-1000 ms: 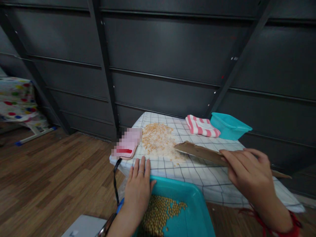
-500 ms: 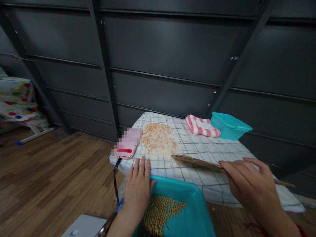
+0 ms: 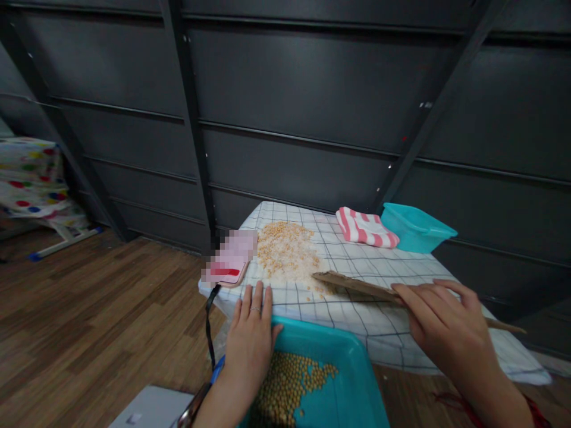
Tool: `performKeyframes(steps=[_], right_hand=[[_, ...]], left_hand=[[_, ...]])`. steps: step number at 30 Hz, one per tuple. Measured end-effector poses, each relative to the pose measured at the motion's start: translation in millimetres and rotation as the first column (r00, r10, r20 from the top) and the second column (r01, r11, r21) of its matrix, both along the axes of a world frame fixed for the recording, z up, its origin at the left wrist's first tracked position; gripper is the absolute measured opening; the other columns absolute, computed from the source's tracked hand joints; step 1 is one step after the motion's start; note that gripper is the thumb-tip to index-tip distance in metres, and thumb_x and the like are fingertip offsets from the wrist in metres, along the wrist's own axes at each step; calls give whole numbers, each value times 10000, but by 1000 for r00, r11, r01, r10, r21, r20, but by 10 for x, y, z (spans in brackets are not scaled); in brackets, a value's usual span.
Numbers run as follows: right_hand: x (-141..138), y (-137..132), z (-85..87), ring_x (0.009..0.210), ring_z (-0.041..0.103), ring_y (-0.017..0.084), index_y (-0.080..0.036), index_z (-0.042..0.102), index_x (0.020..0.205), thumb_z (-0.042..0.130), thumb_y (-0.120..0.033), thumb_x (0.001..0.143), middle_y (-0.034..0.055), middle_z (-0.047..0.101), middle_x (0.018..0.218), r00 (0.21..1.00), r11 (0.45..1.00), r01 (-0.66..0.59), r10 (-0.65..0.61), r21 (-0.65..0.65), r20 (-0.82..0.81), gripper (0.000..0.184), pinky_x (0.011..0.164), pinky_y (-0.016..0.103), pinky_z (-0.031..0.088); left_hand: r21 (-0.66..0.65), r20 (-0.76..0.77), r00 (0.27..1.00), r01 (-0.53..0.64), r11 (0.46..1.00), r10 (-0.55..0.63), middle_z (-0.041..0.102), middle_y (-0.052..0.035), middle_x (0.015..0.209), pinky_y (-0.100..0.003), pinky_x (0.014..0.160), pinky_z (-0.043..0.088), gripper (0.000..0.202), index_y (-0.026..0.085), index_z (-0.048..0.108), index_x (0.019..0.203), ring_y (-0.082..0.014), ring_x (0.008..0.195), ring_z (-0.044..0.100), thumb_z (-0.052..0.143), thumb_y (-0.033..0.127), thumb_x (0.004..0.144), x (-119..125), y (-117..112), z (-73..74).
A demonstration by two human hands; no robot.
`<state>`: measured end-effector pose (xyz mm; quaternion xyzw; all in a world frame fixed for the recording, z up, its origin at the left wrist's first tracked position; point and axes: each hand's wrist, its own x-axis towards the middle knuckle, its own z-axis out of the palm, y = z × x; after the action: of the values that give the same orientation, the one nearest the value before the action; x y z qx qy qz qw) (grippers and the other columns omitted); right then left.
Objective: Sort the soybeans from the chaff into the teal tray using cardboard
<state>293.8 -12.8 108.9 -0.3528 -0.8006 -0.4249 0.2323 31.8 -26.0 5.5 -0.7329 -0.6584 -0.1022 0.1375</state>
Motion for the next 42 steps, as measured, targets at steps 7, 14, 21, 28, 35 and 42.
performKeyframes(steps=[7,14,21,28,35,42], right_hand=[[31,-103,12,656,522,143,-149,504,940,364,-22,781,21,593,687,997,995,-77,76,-59,-20,246,796,367,352],[31,11,6,625,512,147,-139,532,897,418,-13,769,28,601,670,999,997,26,-29,66,38,212,771,361,361],[76,-60,-19,650,508,142,-160,510,922,359,-45,800,20,594,683,1000,999,2,-1,-52,17,225,779,362,356],[38,-168,26,656,520,126,-179,501,935,346,-36,805,1,600,693,997,996,-72,70,-59,-34,247,790,353,360],[15,-116,25,634,511,134,-154,521,898,359,-49,824,12,588,657,1000,999,24,-24,-22,7,206,759,360,356],[55,-217,16,678,527,133,-152,517,940,355,-51,839,23,608,717,998,994,-67,66,-89,-14,216,787,370,358]], left_hand=[[-13,-17,1000,-6,1000,6,407,-177,1344,-460,946,398,527,90,389,1292,-331,1213,385,453,294,811,1,52,-12],[-15,-15,1000,-3,1000,3,413,-184,1334,-460,949,399,535,77,407,1279,-343,1210,380,484,309,804,3,9,-5],[-8,-41,999,-12,1000,12,414,-175,1335,-454,936,411,512,90,413,1276,-330,1202,397,466,298,811,2,19,20],[-60,-76,997,-36,998,32,403,-177,1330,-435,941,410,549,82,414,1272,-333,1195,393,526,321,790,33,7,88],[-32,-98,995,-34,999,31,420,-168,1322,-432,926,423,535,94,435,1260,-328,1186,410,517,331,788,7,0,83],[-28,-88,996,-29,999,26,428,-168,1319,-436,923,425,529,96,433,1262,-327,1185,413,508,321,789,5,0,88]])
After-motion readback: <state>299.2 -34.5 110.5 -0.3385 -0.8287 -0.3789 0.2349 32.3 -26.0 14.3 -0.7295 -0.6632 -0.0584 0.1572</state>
